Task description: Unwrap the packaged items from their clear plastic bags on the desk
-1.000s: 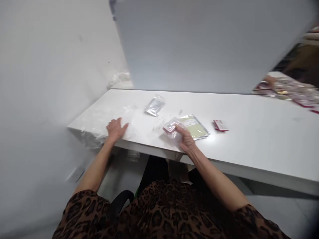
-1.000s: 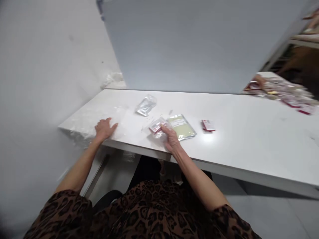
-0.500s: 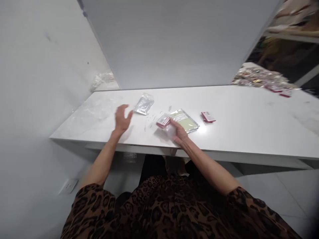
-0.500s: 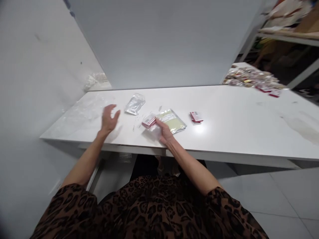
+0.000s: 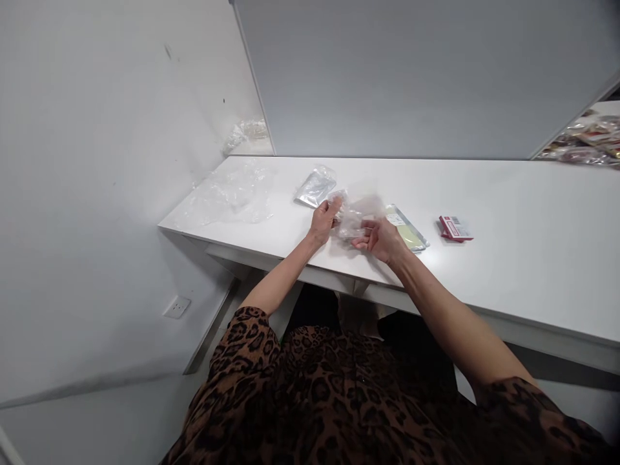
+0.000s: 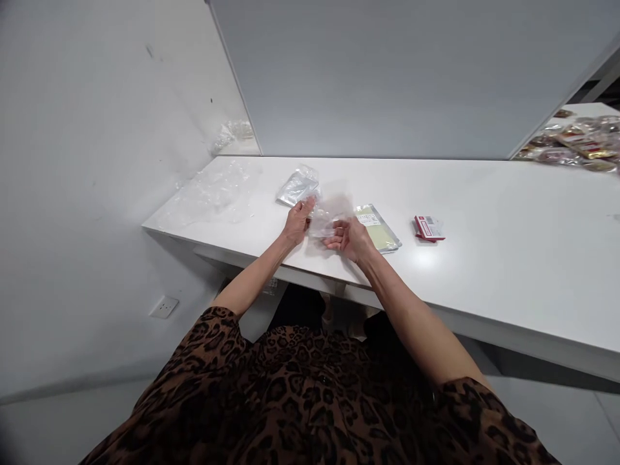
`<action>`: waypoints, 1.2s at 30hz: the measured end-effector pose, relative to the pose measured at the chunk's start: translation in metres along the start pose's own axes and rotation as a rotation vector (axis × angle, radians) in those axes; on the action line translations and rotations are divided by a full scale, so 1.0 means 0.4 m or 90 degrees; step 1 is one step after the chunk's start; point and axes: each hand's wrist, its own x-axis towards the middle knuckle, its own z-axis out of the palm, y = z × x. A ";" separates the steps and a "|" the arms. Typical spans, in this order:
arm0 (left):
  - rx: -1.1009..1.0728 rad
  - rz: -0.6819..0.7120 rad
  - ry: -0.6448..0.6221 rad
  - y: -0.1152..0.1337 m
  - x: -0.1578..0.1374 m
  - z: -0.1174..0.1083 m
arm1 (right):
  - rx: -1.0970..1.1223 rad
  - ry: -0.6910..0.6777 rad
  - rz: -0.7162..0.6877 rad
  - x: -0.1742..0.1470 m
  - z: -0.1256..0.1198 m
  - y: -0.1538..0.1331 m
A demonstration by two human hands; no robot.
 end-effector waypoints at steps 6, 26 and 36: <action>-0.077 0.084 0.121 -0.009 0.035 0.019 | -0.077 0.072 -0.251 0.032 0.004 0.001; -0.288 -0.089 0.071 0.018 0.033 -0.002 | -1.095 0.081 -0.534 0.006 -0.228 0.020; -0.222 -0.135 -0.016 0.020 0.033 -0.006 | -0.808 0.227 -0.514 -0.004 -0.248 -0.055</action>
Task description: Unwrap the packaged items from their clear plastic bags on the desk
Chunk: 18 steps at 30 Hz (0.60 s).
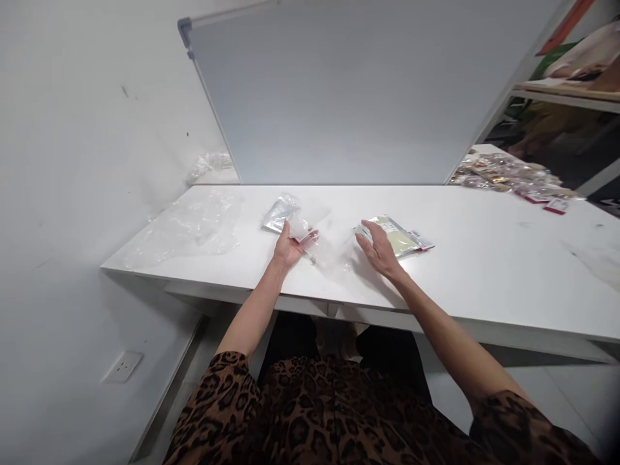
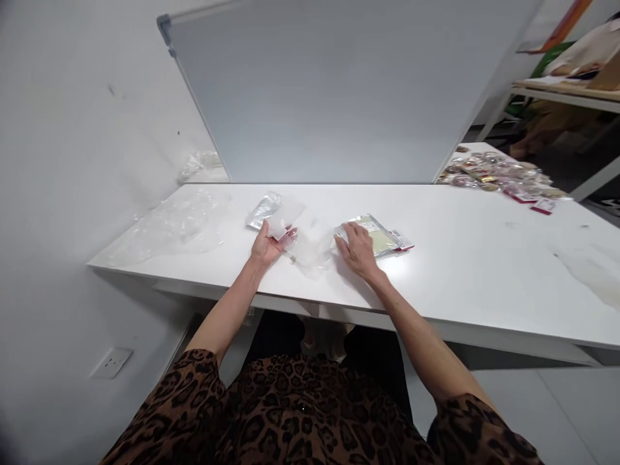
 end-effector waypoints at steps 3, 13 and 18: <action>0.044 -0.034 -0.047 -0.002 -0.011 0.005 | 0.317 0.057 0.036 0.013 0.017 -0.057; 0.205 -0.125 -0.212 -0.017 -0.022 0.012 | 0.110 -0.274 -0.210 0.085 -0.004 -0.158; 0.312 -0.160 -0.290 -0.021 -0.021 -0.003 | 0.176 -0.299 -0.138 0.097 0.024 -0.149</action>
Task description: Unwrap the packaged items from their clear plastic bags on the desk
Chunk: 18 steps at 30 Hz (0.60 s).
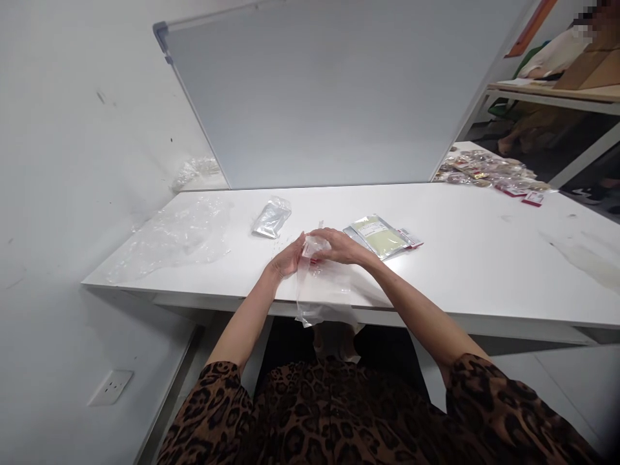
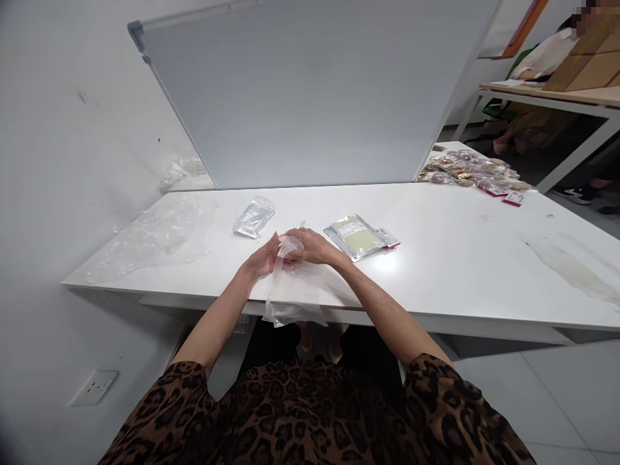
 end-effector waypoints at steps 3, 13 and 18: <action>0.068 0.029 -0.012 -0.003 -0.005 -0.007 | 0.115 0.039 0.003 0.008 0.000 0.014; 0.151 -0.027 -0.092 0.010 -0.010 -0.014 | 0.405 0.041 0.051 0.015 -0.040 0.038; 0.160 -0.025 0.006 0.017 -0.010 -0.001 | 0.666 0.264 0.215 0.037 -0.018 0.065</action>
